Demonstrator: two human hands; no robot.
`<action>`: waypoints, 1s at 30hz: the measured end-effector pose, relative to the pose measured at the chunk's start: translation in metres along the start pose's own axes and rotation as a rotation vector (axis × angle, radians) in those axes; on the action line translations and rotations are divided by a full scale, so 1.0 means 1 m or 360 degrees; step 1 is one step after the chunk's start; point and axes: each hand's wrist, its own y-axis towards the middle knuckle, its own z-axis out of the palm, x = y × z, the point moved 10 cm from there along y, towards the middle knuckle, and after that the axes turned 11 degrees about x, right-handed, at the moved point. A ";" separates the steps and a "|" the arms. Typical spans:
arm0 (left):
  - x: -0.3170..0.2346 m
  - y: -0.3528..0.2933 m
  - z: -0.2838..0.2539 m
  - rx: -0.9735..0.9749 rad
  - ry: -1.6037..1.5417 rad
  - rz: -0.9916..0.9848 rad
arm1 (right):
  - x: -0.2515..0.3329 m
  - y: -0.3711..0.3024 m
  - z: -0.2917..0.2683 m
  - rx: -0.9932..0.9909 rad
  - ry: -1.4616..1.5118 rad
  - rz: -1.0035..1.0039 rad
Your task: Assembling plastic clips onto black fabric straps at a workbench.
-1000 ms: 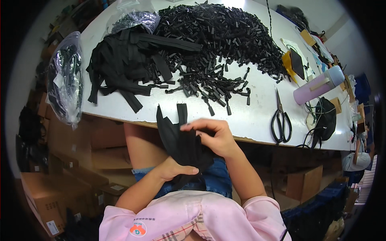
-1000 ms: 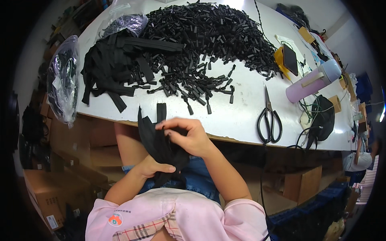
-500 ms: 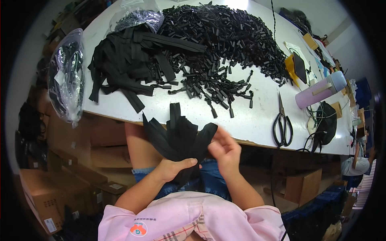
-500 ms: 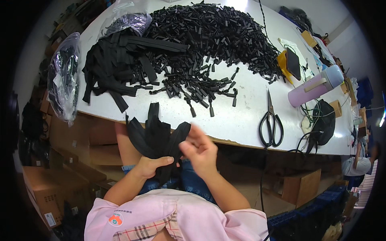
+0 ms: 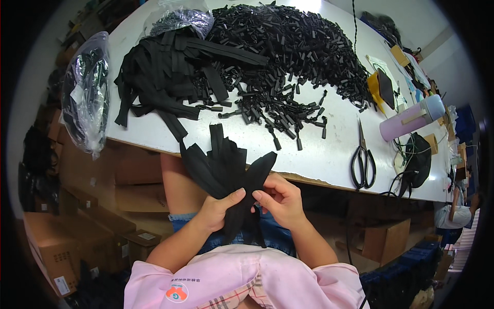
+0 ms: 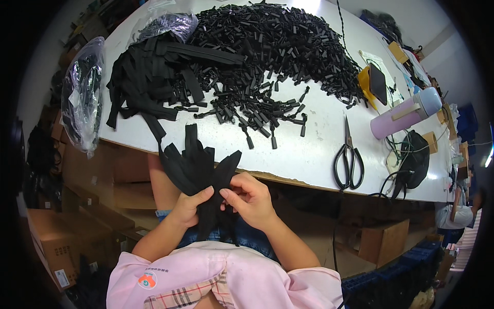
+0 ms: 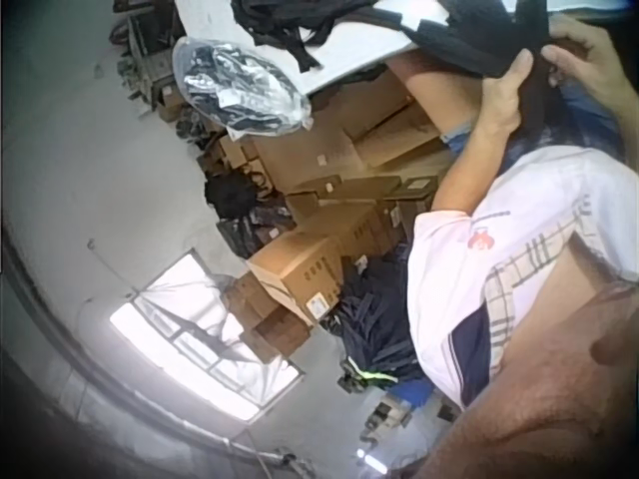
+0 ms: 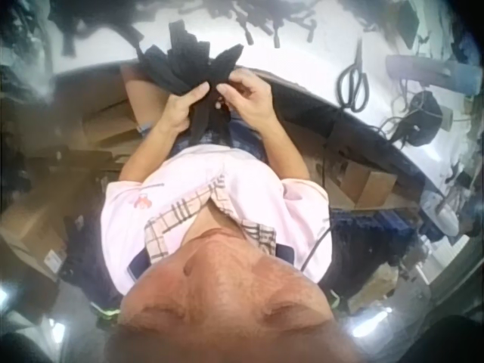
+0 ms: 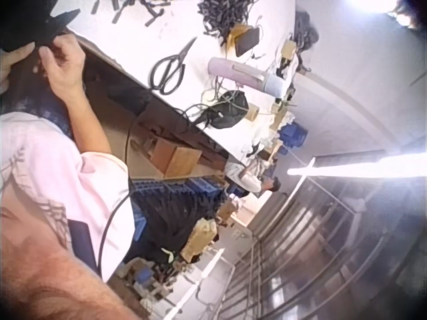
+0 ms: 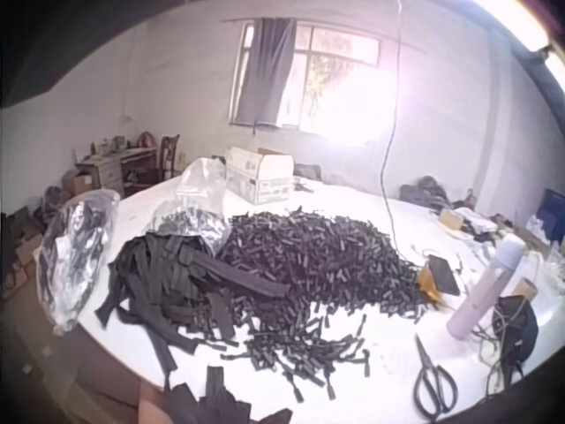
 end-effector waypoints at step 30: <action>-0.010 0.009 -0.003 -0.0013 0.0588 -0.0010 | 0.077 0.016 0.033 0.0448 -0.0590 -0.0374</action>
